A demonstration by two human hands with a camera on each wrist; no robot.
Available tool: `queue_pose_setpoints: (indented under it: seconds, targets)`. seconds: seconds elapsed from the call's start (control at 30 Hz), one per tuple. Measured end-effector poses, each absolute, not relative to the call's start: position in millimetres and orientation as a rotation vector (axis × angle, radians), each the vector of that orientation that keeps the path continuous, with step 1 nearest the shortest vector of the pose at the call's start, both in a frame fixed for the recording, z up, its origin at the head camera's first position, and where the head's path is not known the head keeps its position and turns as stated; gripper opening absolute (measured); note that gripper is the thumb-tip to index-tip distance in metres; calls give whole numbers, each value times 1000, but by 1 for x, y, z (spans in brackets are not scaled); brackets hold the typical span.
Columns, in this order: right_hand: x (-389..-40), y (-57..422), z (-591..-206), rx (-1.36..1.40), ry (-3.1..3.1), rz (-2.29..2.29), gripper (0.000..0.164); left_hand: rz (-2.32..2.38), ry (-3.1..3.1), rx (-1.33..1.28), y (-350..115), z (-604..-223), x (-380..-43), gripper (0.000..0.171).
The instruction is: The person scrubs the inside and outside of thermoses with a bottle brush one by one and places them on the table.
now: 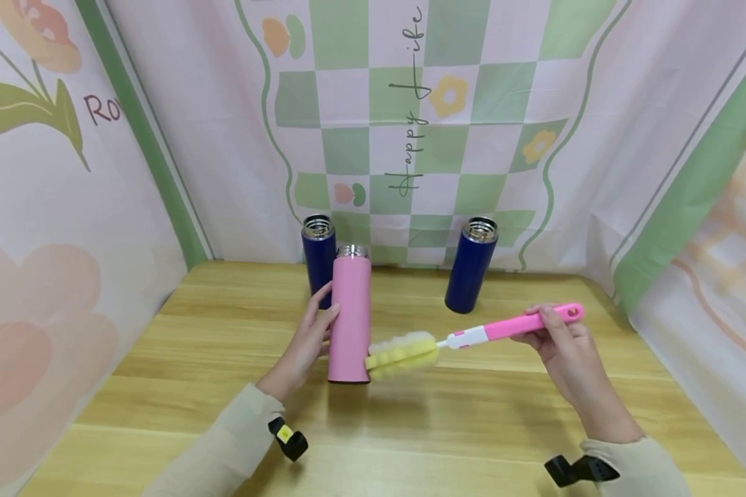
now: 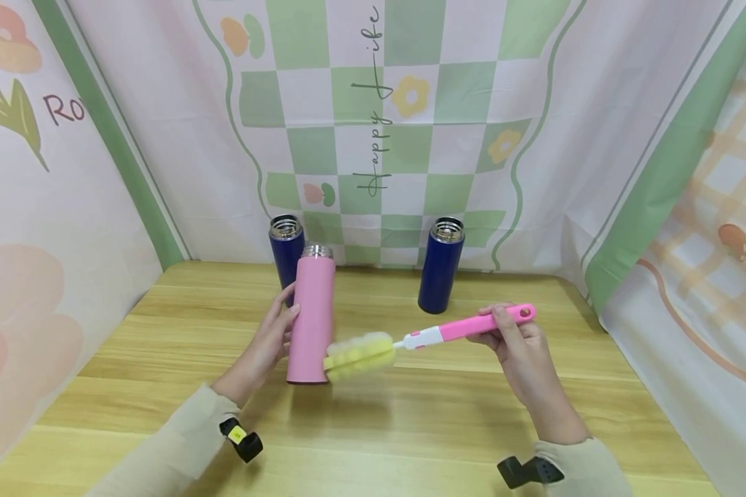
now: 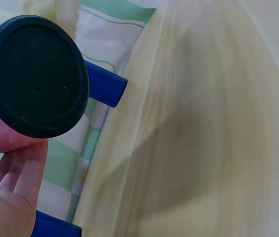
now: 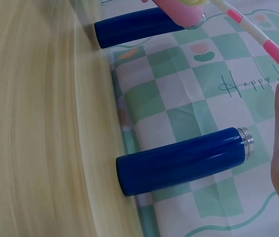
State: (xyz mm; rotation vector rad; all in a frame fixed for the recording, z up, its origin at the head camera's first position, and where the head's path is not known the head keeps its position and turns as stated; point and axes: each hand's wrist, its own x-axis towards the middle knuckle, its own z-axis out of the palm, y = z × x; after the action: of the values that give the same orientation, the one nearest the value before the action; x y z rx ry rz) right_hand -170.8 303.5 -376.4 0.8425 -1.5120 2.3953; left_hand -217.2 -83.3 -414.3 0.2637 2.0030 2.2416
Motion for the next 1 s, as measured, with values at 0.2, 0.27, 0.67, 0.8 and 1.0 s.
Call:
queue_pose_setpoints:
  seconds: [0.2, 0.27, 0.67, 0.8, 1.0]
  targets:
    - [-172, 301, -375, 813, -1440, 2382, 34, 2156, 2047, 288, -80, -416, -214, 59]
    - [-172, 300, -374, 813, -1412, 2386, 34, 2135, 2047, 289, -79, -416, -214, 59]
    - [-171, 297, -369, 629, -1343, 2363, 28, 2051, 2046, 309, -75, -422, -212, 96]
    - [-173, 297, -369, 661, -1263, 2376, 28, 2030, 2039, 314, -75, -420, -210, 98]
    - [-176, 298, -369, 700, -1198, 2362, 29, 2052, 2031, 344, -77, -418, -211, 93]
